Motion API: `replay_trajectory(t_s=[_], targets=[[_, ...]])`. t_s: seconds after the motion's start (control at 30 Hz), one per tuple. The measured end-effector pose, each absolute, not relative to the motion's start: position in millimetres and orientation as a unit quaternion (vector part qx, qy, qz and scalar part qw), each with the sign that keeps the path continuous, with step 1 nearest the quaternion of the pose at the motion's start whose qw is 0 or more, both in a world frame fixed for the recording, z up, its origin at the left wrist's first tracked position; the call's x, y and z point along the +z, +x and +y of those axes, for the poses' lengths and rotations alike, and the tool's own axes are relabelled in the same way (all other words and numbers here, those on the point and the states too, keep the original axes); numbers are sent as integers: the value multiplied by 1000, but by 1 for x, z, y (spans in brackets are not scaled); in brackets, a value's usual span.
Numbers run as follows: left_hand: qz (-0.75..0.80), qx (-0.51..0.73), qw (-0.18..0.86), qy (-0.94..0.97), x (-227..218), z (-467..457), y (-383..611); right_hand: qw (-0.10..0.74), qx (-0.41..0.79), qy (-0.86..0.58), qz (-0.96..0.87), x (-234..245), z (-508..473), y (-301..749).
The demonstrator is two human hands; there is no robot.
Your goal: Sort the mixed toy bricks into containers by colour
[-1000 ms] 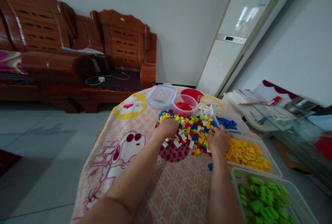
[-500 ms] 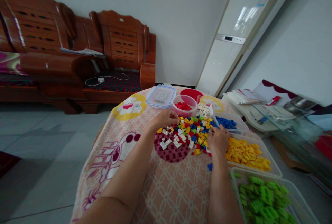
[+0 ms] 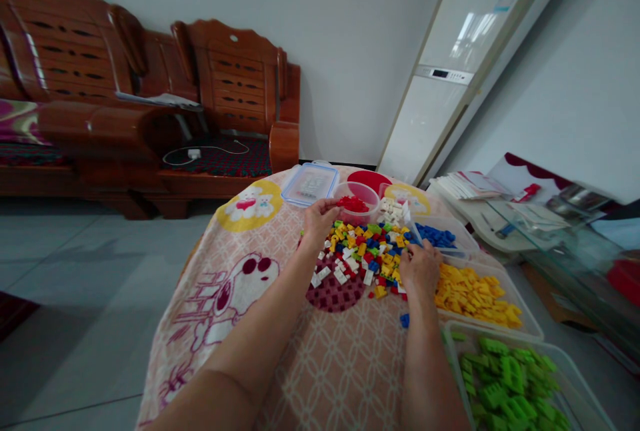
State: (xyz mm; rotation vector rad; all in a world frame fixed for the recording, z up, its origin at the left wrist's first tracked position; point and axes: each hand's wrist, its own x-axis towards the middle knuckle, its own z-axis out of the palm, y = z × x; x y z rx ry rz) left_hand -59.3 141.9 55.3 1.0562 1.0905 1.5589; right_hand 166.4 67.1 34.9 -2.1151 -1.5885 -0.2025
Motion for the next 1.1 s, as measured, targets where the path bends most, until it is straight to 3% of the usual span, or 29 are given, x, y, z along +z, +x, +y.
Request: replay_trajectory(t_s=[0.2,0.37,0.57,0.83,1.1], targets=[[477,571,399,536,56,143,-67,241,-71,-775,-580,36,67,166],[510,317,393,696,70,131,-77,242,-79,-776,-577,37,66,164],[521,69,288,800,91,107,-65,238,-83,-774,-581,36,66,166],[542,56,180,819,78,105,-44,244,-82,-770,-584,34,67,167],[491,104,365,784,90,111,-84,241,-77,-775,-579,35,67,166]])
